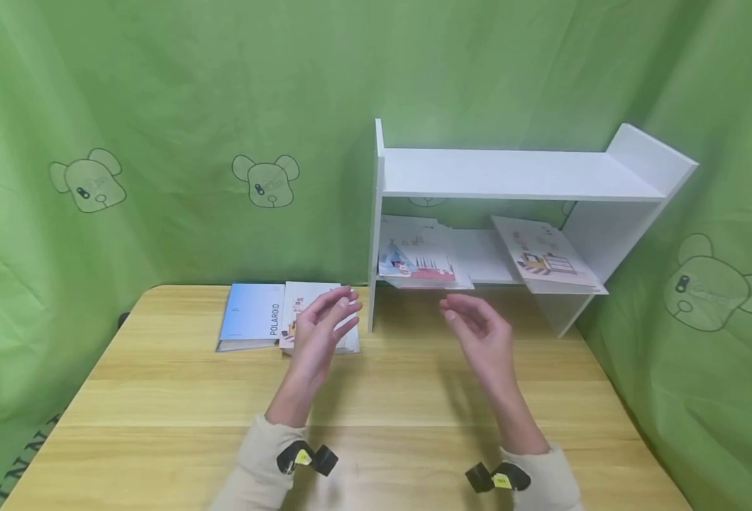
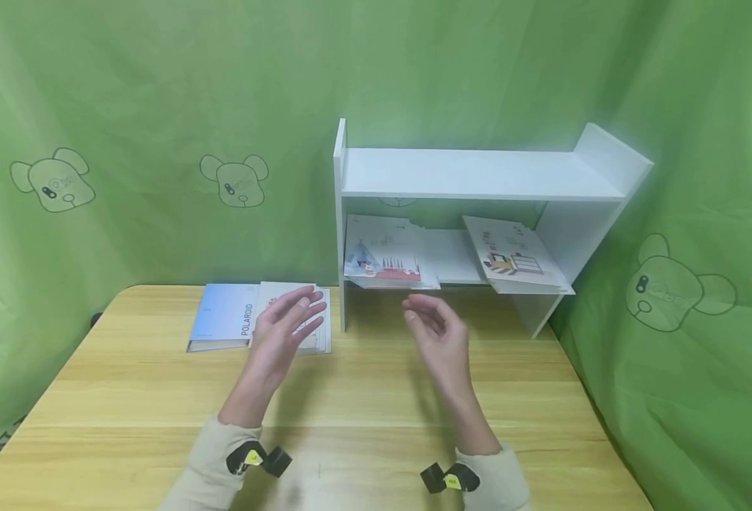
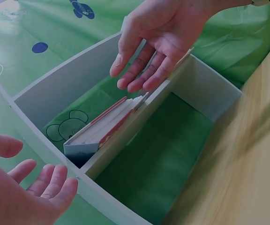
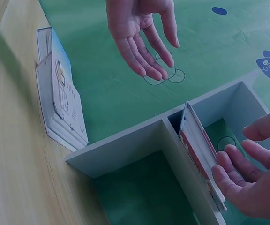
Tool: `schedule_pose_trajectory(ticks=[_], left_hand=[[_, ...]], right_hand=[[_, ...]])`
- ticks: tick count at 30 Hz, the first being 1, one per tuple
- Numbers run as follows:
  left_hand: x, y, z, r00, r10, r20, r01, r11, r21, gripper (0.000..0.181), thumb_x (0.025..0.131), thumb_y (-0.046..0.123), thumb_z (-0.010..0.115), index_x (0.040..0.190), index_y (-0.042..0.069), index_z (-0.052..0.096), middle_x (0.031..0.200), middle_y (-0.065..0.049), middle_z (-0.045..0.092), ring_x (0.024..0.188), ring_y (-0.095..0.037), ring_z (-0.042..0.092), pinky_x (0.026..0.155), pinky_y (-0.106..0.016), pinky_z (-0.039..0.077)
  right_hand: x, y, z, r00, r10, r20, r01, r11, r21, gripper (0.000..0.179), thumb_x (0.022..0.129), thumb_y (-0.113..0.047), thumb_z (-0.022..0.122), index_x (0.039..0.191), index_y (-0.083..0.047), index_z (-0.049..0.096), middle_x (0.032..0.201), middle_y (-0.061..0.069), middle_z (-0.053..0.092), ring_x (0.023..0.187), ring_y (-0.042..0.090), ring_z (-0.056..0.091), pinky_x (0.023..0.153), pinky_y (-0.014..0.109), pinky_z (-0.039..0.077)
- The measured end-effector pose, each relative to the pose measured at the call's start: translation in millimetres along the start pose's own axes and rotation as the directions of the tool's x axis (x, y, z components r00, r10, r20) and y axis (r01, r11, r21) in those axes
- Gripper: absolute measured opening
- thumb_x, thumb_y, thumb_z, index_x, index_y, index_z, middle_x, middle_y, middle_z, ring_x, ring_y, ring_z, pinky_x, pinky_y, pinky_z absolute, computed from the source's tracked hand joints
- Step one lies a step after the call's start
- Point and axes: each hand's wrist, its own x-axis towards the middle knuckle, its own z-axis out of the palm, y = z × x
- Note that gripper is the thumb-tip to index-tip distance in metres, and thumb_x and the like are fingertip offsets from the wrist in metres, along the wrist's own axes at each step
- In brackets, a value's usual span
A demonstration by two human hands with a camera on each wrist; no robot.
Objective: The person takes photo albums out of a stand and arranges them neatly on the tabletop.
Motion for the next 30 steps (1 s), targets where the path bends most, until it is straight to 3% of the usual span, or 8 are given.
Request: schedule_pose_trajectory(ticks=[9, 15, 24, 30], left_hand=[[9.2, -6.2, 9.4, 1.0, -0.008, -0.006, 0.008, 1.0, -0.01, 0.039, 0.101, 0.007, 0.061, 0.136, -0.009, 0.054, 0.138, -0.03, 0.057, 0.125, -0.04, 0.06, 0.107, -0.045, 0.053], [13.8, -7.4, 13.4, 1.0, -0.009, -0.01, 0.008, 1.0, -0.023, 0.038, 0.101, 0.009, 0.062, 0.135, -0.007, 0.056, 0.135, -0.027, 0.06, 0.124, -0.039, 0.061, 0.112, -0.053, 0.046], [19.5, -10.1, 19.8, 1.0, -0.011, -0.011, 0.011, 1.0, -0.001, 0.039, 0.102, 0.01, 0.062, 0.136, -0.007, 0.055, 0.137, -0.029, 0.058, 0.127, -0.042, 0.058, 0.111, -0.053, 0.046], [22.8, -11.3, 27.2, 1.0, -0.015, -0.025, 0.015, 1.0, 0.004, 0.035, 0.101, 0.011, 0.062, 0.133, -0.005, 0.059, 0.135, -0.028, 0.059, 0.126, -0.04, 0.059, 0.107, -0.043, 0.053]], right_hand=[[5.6, 3, -10, 0.998, -0.017, -0.055, 0.016, 1.0, -0.016, 0.027, 0.098, -0.003, 0.067, 0.124, 0.003, 0.066, 0.122, 0.019, 0.07, 0.11, 0.02, 0.068, 0.1, 0.023, 0.054], [9.3, 6, -14, 0.997, -0.026, -0.072, 0.025, 1.0, -0.018, 0.027, 0.097, -0.001, 0.067, 0.124, 0.003, 0.066, 0.121, 0.019, 0.07, 0.11, 0.019, 0.068, 0.1, 0.023, 0.054], [14.8, 9, -19, 0.996, 0.01, -0.089, -0.011, 1.0, -0.014, 0.029, 0.098, -0.004, 0.067, 0.127, 0.002, 0.065, 0.124, 0.017, 0.069, 0.112, 0.02, 0.067, 0.098, 0.022, 0.055], [18.8, 13, -24, 0.993, 0.004, -0.117, -0.004, 1.0, 0.005, 0.028, 0.098, -0.003, 0.067, 0.125, 0.005, 0.065, 0.123, 0.02, 0.068, 0.11, 0.019, 0.067, 0.097, 0.022, 0.056]])
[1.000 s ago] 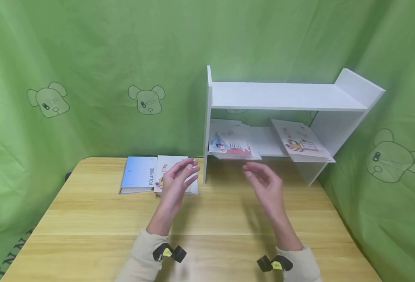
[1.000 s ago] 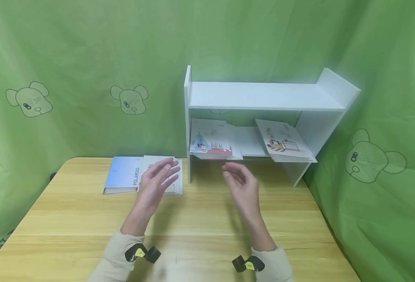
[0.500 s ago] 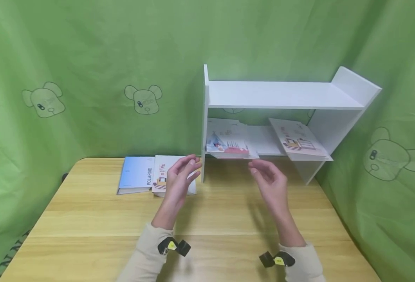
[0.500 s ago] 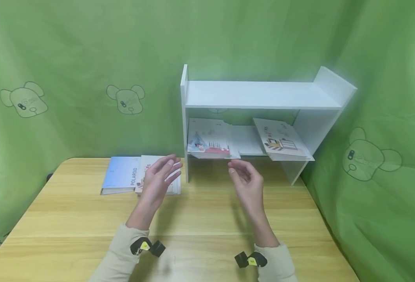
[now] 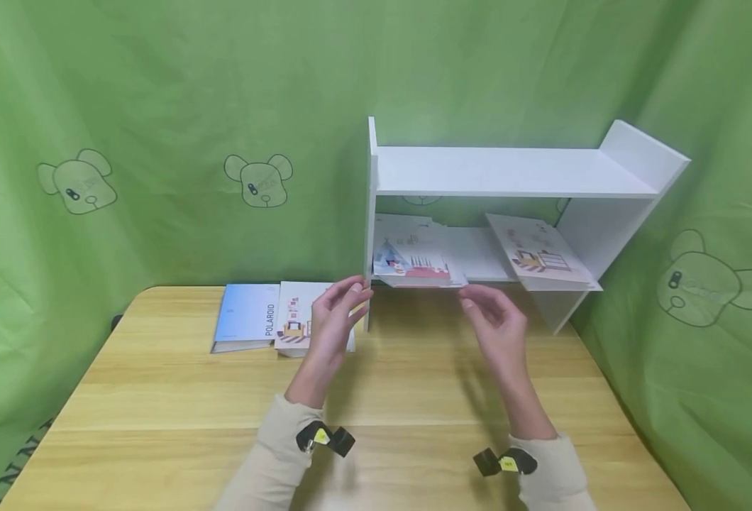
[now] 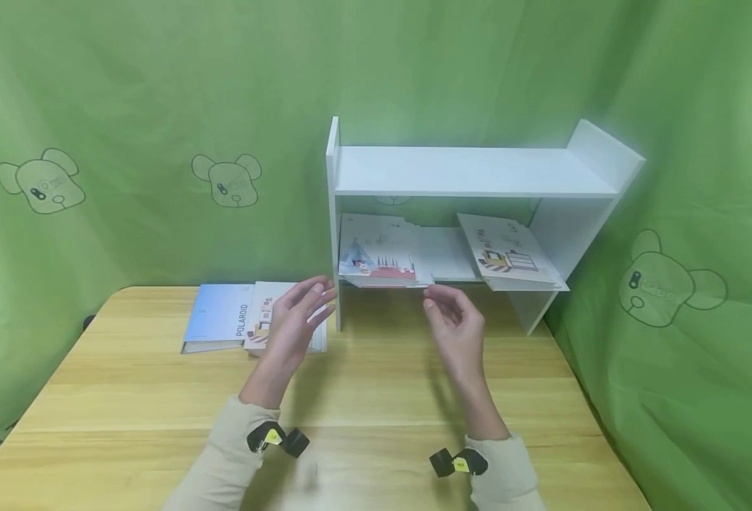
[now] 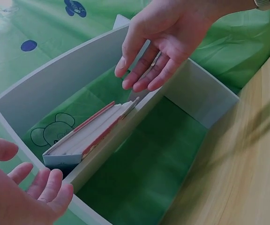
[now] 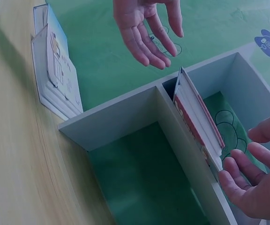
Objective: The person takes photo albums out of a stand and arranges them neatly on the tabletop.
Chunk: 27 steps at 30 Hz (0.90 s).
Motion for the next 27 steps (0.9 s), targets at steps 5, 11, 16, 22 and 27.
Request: schedule_pose_trajectory(ticks=[5, 11, 16, 22, 27], left_hand=[[4.3, -2.0, 6.0, 1.0, -0.02, -0.013, 0.019, 1.0, -0.025, 0.034, 0.101, 0.009, 0.062, 0.132, -0.005, 0.06, 0.135, -0.027, 0.059, 0.122, -0.035, 0.062, 0.104, -0.037, 0.054], [10.1, -6.3, 10.8, 0.999, -0.026, -0.032, 0.024, 0.998, -0.056, 0.034, 0.101, 0.007, 0.062, 0.132, -0.005, 0.059, 0.13, -0.023, 0.063, 0.123, -0.036, 0.061, 0.105, -0.037, 0.054], [12.4, -8.1, 13.8, 0.998, -0.043, -0.042, 0.04, 0.996, -0.077, 0.035, 0.1, 0.008, 0.063, 0.133, -0.006, 0.058, 0.129, -0.021, 0.063, 0.127, -0.041, 0.057, 0.106, -0.037, 0.053], [17.1, -8.1, 18.7, 0.995, -0.082, -0.06, 0.073, 0.989, -0.13, 0.034, 0.1, 0.008, 0.064, 0.13, -0.006, 0.059, 0.125, -0.021, 0.065, 0.123, -0.038, 0.06, 0.108, -0.039, 0.052], [22.4, -8.9, 23.8, 0.989, -0.116, -0.09, 0.098, 0.978, -0.184, 0.031, 0.098, 0.004, 0.065, 0.127, -0.008, 0.06, 0.118, -0.02, 0.067, 0.117, -0.037, 0.063, 0.108, -0.041, 0.052]], right_hand=[[4.3, 2, -3, 1.0, -0.006, -0.02, 0.006, 0.999, -0.032, 0.028, 0.099, -0.005, 0.067, 0.126, 0.003, 0.065, 0.124, 0.019, 0.068, 0.112, 0.019, 0.065, 0.101, 0.02, 0.052], [11.1, 7, -5, 0.998, 0.034, -0.051, -0.037, 0.998, -0.054, 0.031, 0.099, -0.008, 0.067, 0.129, 0.0, 0.065, 0.128, 0.016, 0.067, 0.117, 0.02, 0.063, 0.107, 0.025, 0.049], [17.1, 10, -5, 0.993, 0.081, -0.081, -0.086, 0.995, -0.052, 0.032, 0.099, -0.01, 0.068, 0.129, -0.001, 0.065, 0.129, 0.014, 0.066, 0.118, 0.019, 0.062, 0.108, 0.027, 0.049], [25.3, 16, -4, 0.984, 0.143, -0.104, -0.147, 0.988, -0.037, 0.033, 0.098, -0.013, 0.07, 0.13, -0.002, 0.066, 0.13, 0.014, 0.066, 0.116, 0.017, 0.063, 0.106, 0.025, 0.05], [31.1, 18, -2, 0.975, 0.189, -0.119, -0.191, 0.982, 0.0, 0.032, 0.097, -0.011, 0.07, 0.127, 0.0, 0.067, 0.124, 0.017, 0.068, 0.107, 0.022, 0.067, 0.102, 0.029, 0.054]])
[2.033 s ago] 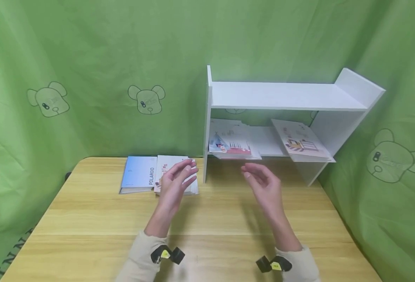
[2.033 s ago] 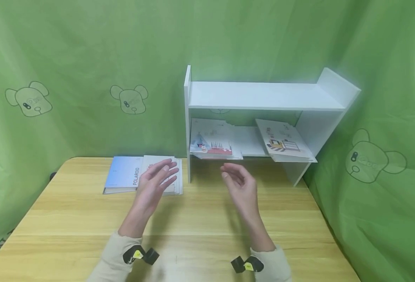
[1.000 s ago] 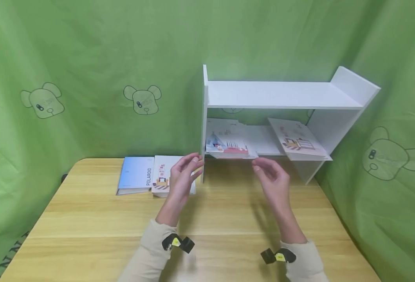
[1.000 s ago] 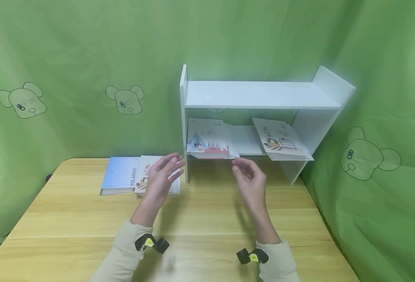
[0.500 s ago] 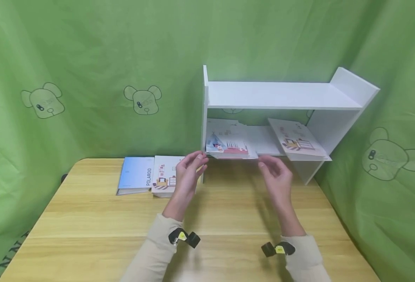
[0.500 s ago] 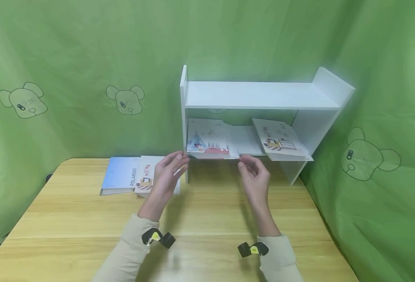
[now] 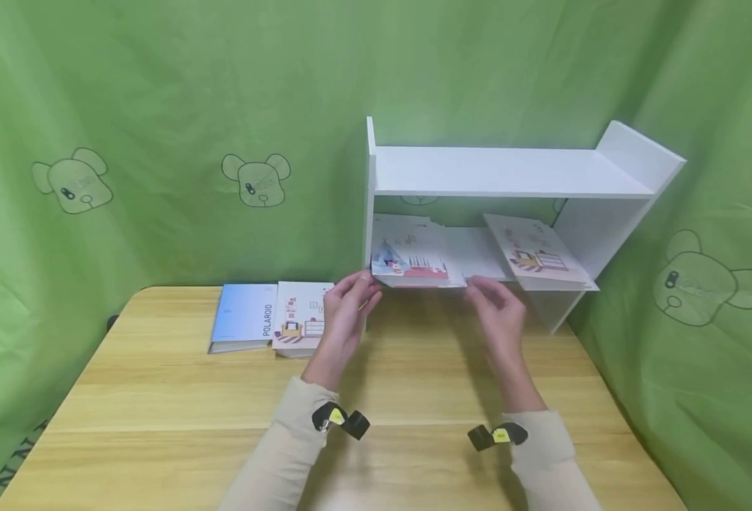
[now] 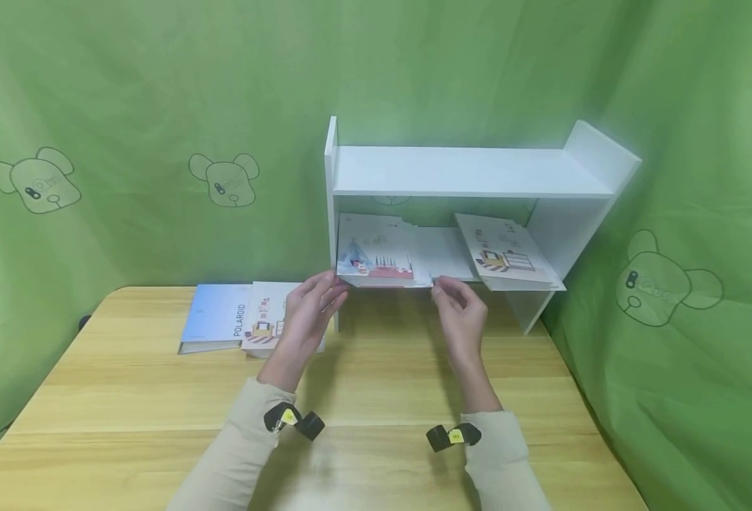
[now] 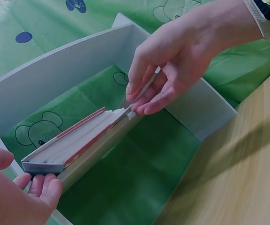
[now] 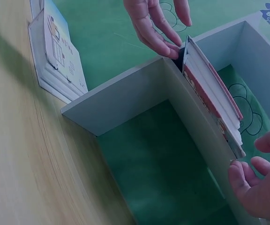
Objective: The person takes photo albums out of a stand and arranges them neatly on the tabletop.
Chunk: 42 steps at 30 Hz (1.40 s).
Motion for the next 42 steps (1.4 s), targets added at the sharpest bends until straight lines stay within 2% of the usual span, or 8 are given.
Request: schedule_pose_trajectory(ticks=[4, 6, 11, 18, 29, 42], left_hand=[[2.4, -0.8, 3.9, 1.0, -0.015, -0.023, 0.014, 1.0, -0.018, 0.03, 0.098, 0.004, 0.065, 0.126, -0.008, 0.061, 0.118, -0.022, 0.067, 0.106, -0.029, 0.068, 0.103, -0.038, 0.055], [3.5, -1.4, 5.5, 0.999, -0.019, -0.027, 0.019, 1.0, -0.023, 0.03, 0.099, 0.005, 0.066, 0.125, -0.009, 0.061, 0.12, -0.023, 0.066, 0.104, -0.026, 0.069, 0.101, -0.036, 0.056], [6.2, -3.5, 8.3, 0.999, -0.027, -0.04, 0.026, 0.999, -0.031, 0.033, 0.098, 0.008, 0.068, 0.125, -0.009, 0.061, 0.125, -0.024, 0.064, 0.11, -0.028, 0.068, 0.1, -0.034, 0.057], [7.5, -6.4, 11.8, 0.998, -0.025, -0.066, 0.022, 0.999, -0.046, 0.033, 0.097, 0.007, 0.069, 0.125, -0.009, 0.061, 0.127, -0.025, 0.064, 0.116, -0.032, 0.067, 0.099, -0.032, 0.057], [5.6, -9.0, 14.2, 0.995, -0.023, -0.094, 0.015, 0.996, -0.089, 0.032, 0.095, 0.002, 0.07, 0.125, -0.008, 0.063, 0.128, -0.024, 0.062, 0.116, -0.033, 0.066, 0.096, -0.032, 0.059], [2.4, -10.1, 11.5, 0.995, -0.032, -0.092, 0.02, 0.991, -0.13, 0.035, 0.094, 0.001, 0.071, 0.127, -0.008, 0.063, 0.132, -0.023, 0.061, 0.124, -0.037, 0.062, 0.097, -0.033, 0.059]], right_hand=[[4.2, 0, 3, 0.999, 0.051, -0.002, -0.05, 0.995, 0.091, 0.032, 0.097, -0.009, 0.071, 0.126, 0.003, 0.066, 0.115, 0.014, 0.071, 0.1, 0.023, 0.069, 0.101, 0.033, 0.056], [6.2, 0, 5, 0.996, 0.087, -0.001, -0.085, 0.984, 0.157, 0.033, 0.096, -0.007, 0.071, 0.127, 0.004, 0.065, 0.11, 0.011, 0.073, 0.097, 0.02, 0.071, 0.098, 0.031, 0.057], [10.4, 0, 8, 0.985, 0.171, 0.012, -0.167, 0.94, 0.298, 0.036, 0.095, -0.003, 0.072, 0.127, 0.008, 0.062, 0.107, 0.009, 0.072, 0.093, 0.017, 0.072, 0.091, 0.025, 0.059], [14.6, -1, 11, 0.965, 0.259, 0.031, -0.248, 0.875, 0.414, 0.035, 0.094, 0.0, 0.072, 0.126, 0.008, 0.062, 0.113, 0.012, 0.066, 0.1, 0.02, 0.07, 0.095, 0.027, 0.058], [16.0, -2, 10, 0.939, 0.338, 0.064, -0.324, 0.807, 0.494, 0.033, 0.093, 0.004, 0.071, 0.126, 0.003, 0.064, 0.125, 0.015, 0.06, 0.108, 0.02, 0.067, 0.097, 0.026, 0.057], [11.3, -5, 8, 0.916, 0.383, 0.119, -0.382, 0.74, 0.554, 0.047, 0.092, 0.005, 0.072, 0.137, 0.002, 0.058, 0.135, 0.014, 0.057, 0.12, 0.022, 0.063, 0.099, 0.025, 0.055]])
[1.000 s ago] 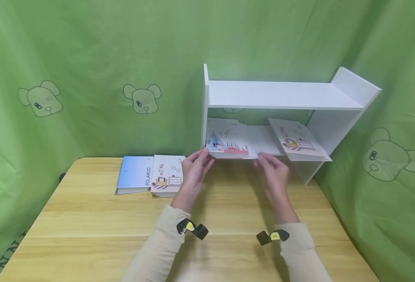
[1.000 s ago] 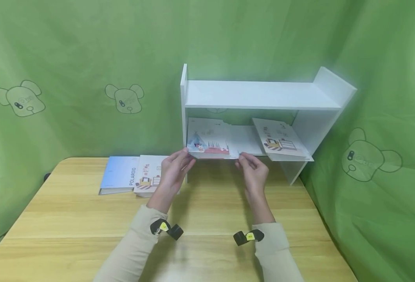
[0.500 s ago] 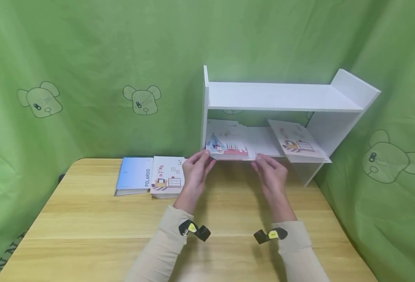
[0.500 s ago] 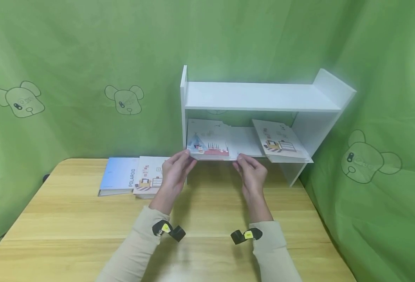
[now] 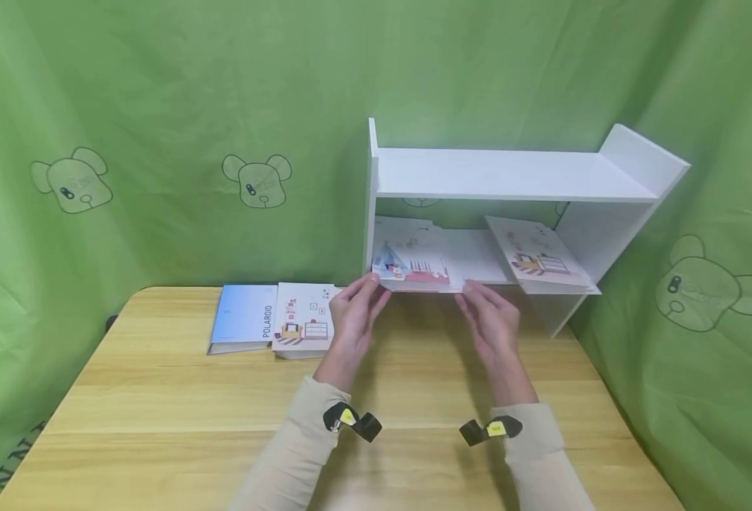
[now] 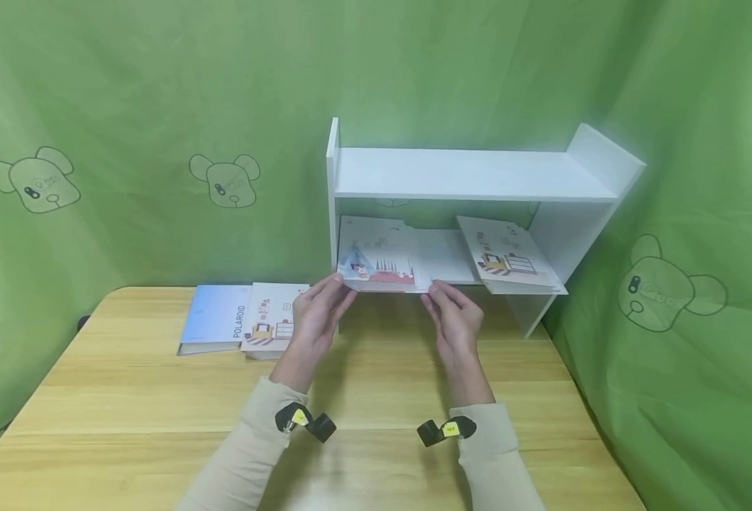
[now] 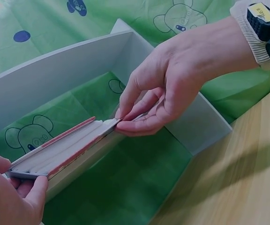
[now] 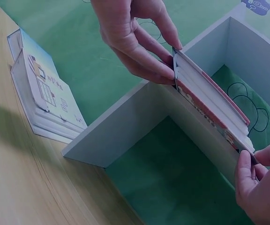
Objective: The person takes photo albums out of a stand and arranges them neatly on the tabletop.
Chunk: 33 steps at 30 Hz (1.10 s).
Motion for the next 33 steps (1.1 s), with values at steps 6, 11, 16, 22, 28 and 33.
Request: schedule_pose_trajectory(ticks=[6, 11, 16, 22, 28, 33], left_hand=[[-2.7, -0.7, -2.6, 1.0, -0.009, -0.003, 0.009, 1.0, -0.01, 0.034, 0.093, 0.001, 0.071, 0.126, -0.007, 0.065, 0.13, -0.022, 0.062, 0.119, -0.033, 0.065, 0.095, -0.033, 0.059], [-6.5, -1.1, -4.6, 1.0, -0.01, 0.003, 0.01, 1.0, -0.008, 0.033, 0.093, 0.0, 0.071, 0.125, -0.006, 0.065, 0.13, -0.022, 0.063, 0.118, -0.031, 0.066, 0.095, -0.033, 0.06], [-11.7, -1.4, -6.8, 1.0, -0.005, 0.025, 0.005, 1.0, -0.001, 0.033, 0.093, 0.0, 0.071, 0.125, -0.007, 0.065, 0.13, -0.022, 0.062, 0.117, -0.032, 0.066, 0.096, -0.033, 0.059], [-17.9, -1.0, -10.1, 0.998, 0.011, 0.057, -0.011, 1.0, 0.006, 0.032, 0.093, -0.003, 0.069, 0.123, -0.01, 0.064, 0.131, -0.024, 0.06, 0.116, -0.033, 0.066, 0.097, -0.035, 0.059], [-23.5, -0.5, -13.7, 0.996, 0.002, 0.087, -0.004, 1.0, 0.021, 0.028, 0.093, -0.003, 0.069, 0.119, -0.01, 0.064, 0.132, -0.024, 0.059, 0.116, -0.033, 0.066, 0.098, -0.035, 0.058], [-28.5, -0.7, -16.7, 0.995, 0.004, 0.1, -0.006, 1.0, 0.024, 0.027, 0.093, -0.001, 0.069, 0.118, -0.01, 0.063, 0.131, -0.025, 0.06, 0.117, -0.033, 0.066, 0.099, -0.035, 0.058]], right_hand=[[-3.5, -1, -1, 1.0, 0.012, 0.017, -0.012, 1.0, 0.025, 0.049, 0.093, 0.007, 0.07, 0.139, 0.002, 0.055, 0.136, 0.015, 0.057, 0.123, 0.022, 0.061, 0.1, 0.025, 0.055], [-7.6, -1, -5, 0.998, 0.023, 0.054, -0.027, 0.998, 0.064, 0.052, 0.092, 0.009, 0.07, 0.141, 0.002, 0.054, 0.133, 0.014, 0.061, 0.121, 0.021, 0.062, 0.103, 0.026, 0.053], [-12.8, -1, -10, 0.994, 0.035, 0.107, -0.045, 0.995, 0.092, 0.051, 0.092, 0.01, 0.069, 0.14, 0.002, 0.056, 0.13, 0.011, 0.065, 0.119, 0.02, 0.064, 0.109, 0.029, 0.048], [-18.6, -2, -16, 0.986, 0.042, 0.163, -0.054, 0.996, 0.069, 0.052, 0.094, 0.01, 0.067, 0.143, 0.003, 0.052, 0.126, 0.01, 0.068, 0.115, 0.019, 0.065, 0.109, 0.028, 0.048], [-24.0, -4, -21, 0.979, 0.054, 0.198, -0.066, 0.996, 0.053, 0.055, 0.094, 0.01, 0.066, 0.145, 0.003, 0.048, 0.125, 0.009, 0.068, 0.115, 0.019, 0.065, 0.107, 0.027, 0.049], [-27.6, -5, -24, 0.978, 0.062, 0.2, -0.07, 0.997, 0.033, 0.057, 0.094, 0.009, 0.067, 0.146, 0.003, 0.047, 0.125, 0.01, 0.069, 0.117, 0.02, 0.065, 0.108, 0.027, 0.049]])
